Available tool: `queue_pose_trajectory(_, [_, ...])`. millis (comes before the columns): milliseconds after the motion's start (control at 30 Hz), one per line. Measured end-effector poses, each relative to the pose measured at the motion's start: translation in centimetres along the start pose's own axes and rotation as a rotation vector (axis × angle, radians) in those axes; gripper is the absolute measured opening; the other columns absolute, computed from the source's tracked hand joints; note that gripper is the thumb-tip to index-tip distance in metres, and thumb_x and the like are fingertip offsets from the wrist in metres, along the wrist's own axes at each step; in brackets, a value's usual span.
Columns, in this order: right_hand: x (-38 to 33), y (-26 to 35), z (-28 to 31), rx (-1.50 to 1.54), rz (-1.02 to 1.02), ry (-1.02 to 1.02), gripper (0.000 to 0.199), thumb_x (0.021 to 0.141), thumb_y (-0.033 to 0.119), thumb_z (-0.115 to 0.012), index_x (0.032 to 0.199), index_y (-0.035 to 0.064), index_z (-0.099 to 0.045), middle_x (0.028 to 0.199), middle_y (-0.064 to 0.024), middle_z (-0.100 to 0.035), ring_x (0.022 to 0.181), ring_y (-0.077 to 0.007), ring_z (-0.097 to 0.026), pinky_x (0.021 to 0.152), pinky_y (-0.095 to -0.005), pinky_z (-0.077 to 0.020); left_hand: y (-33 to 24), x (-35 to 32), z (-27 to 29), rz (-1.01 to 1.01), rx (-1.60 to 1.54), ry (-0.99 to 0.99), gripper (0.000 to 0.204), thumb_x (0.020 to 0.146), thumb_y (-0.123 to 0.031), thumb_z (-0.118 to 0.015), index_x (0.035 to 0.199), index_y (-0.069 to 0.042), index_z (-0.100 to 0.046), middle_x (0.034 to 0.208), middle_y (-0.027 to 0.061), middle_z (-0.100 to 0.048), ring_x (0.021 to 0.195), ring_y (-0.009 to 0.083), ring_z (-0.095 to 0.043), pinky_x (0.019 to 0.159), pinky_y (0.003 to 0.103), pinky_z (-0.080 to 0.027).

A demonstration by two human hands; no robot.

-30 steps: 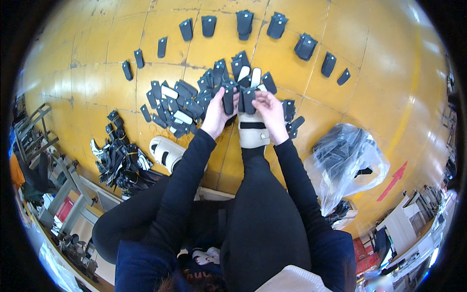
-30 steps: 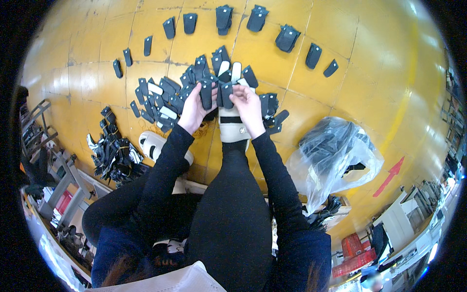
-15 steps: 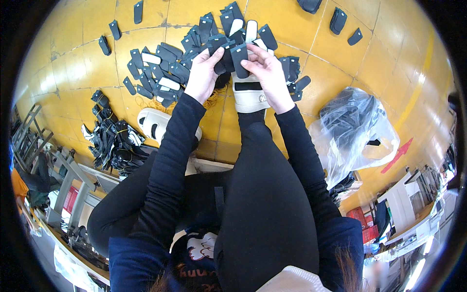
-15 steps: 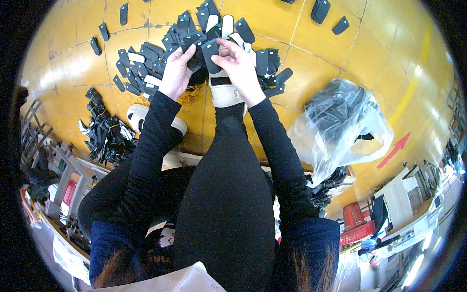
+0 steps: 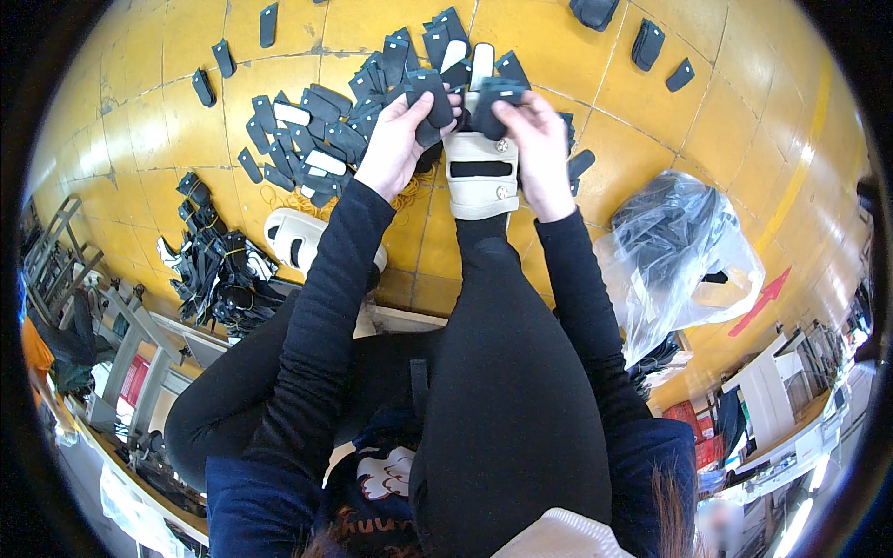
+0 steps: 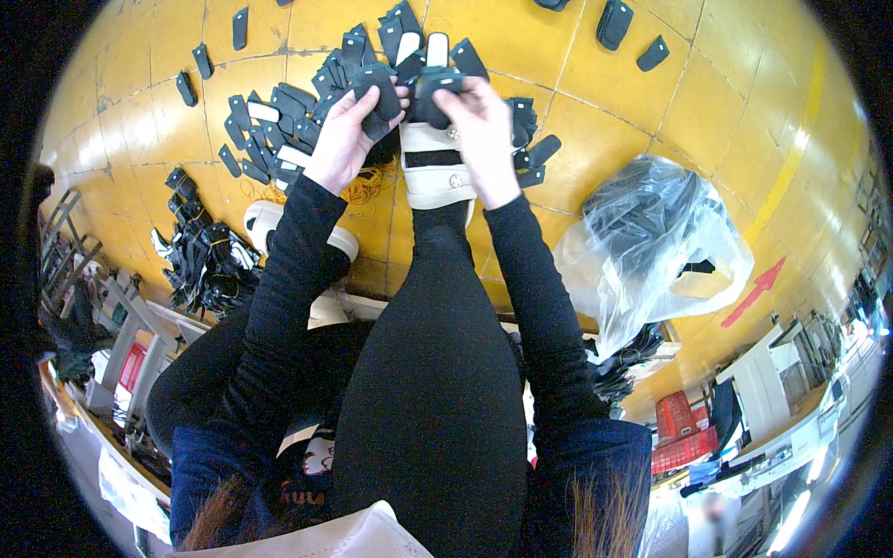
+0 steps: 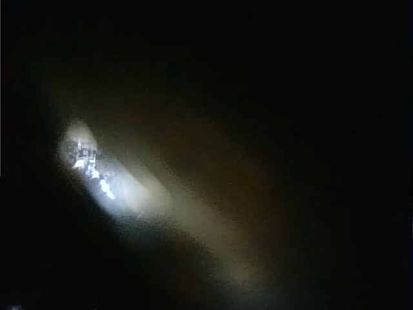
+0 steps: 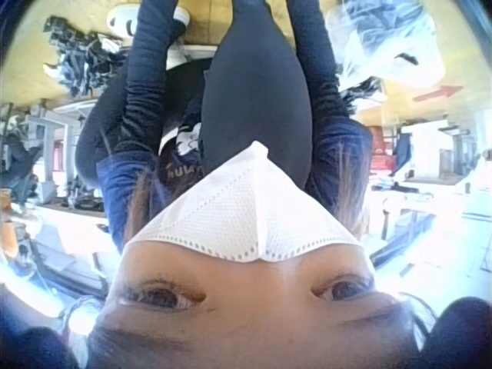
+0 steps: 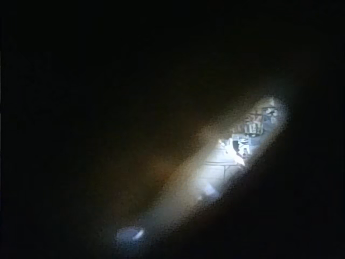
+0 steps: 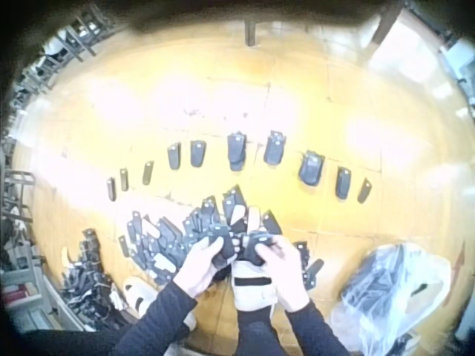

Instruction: The person sits on the floor and sorts small black rectangular parts by picking them up, inspecting them, and placing them into separate piles. The person handles the parts one by one, occasionally turning them over before stacking them.

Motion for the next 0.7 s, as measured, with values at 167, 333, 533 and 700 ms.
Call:
queue_pose_trajectory(167, [0.9,4.4,7.6,-0.549,0.378,-0.347,0.019,0.088,0.005,-0.061,0.105,-0.0019,-0.061,0.093,-0.0083,-0.067,0.083,-0.0127,-0.062,0.078,-0.0263,-0.0489,0.3,-0.2,0.8,0.059,0.203,-0.071,0.029,0.098,-0.019,-0.049,0.120,-0.001,-0.051,0.110,0.0124,-0.062,0.097,0.0197,-0.062,0.087,0.032,-0.051])
queue_pose_trajectory(333, [2.3,4.5,12.4,-1.354,0.533,-0.402,0.023,0.088,0.008,-0.055,0.109,0.0024,-0.062,0.100,-0.0187,-0.063,0.092,-0.0301,-0.063,0.081,-0.0351,-0.0482,0.5,-0.1,2.3,0.084,0.147,-0.132,0.030,0.098,-0.021,-0.049,0.120,-0.001,-0.052,0.108,0.0115,-0.062,0.094,0.0198,-0.062,0.086,0.033,-0.051])
queue_pose_trajectory(533, [4.4,4.5,19.6,-1.128,0.536,-0.452,0.026,0.085,0.008,-0.061,0.109,-0.0006,-0.065,0.094,-0.0176,-0.064,0.089,-0.0312,-0.062,0.083,-0.0359,-0.0477,0.1,0.1,1.6,0.042,0.080,-0.104,0.032,0.099,-0.020,-0.046,0.123,0.001,-0.051,0.110,0.0109,-0.061,0.100,0.0200,-0.060,0.088,0.033,-0.050])
queue_pose_trajectory(700, [4.5,5.3,20.4,-1.263,0.349,-0.757,0.037,0.080,0.010,-0.065,0.116,0.0013,-0.061,0.106,-0.0198,-0.058,0.100,-0.0351,-0.053,0.090,-0.0420,-0.0426,-0.6,0.0,1.7,-0.031,0.133,-0.044,0.032,0.100,-0.016,-0.043,0.127,0.001,-0.048,0.124,0.0149,-0.057,0.113,0.0205,-0.056,0.093,0.032,-0.048])
Point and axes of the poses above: each hand's wrist, its own x-axis towards the middle knuckle, its own z-axis out of the back of the hand, y = z × x, the point moved 5 cm from there along x, towards the middle knuckle
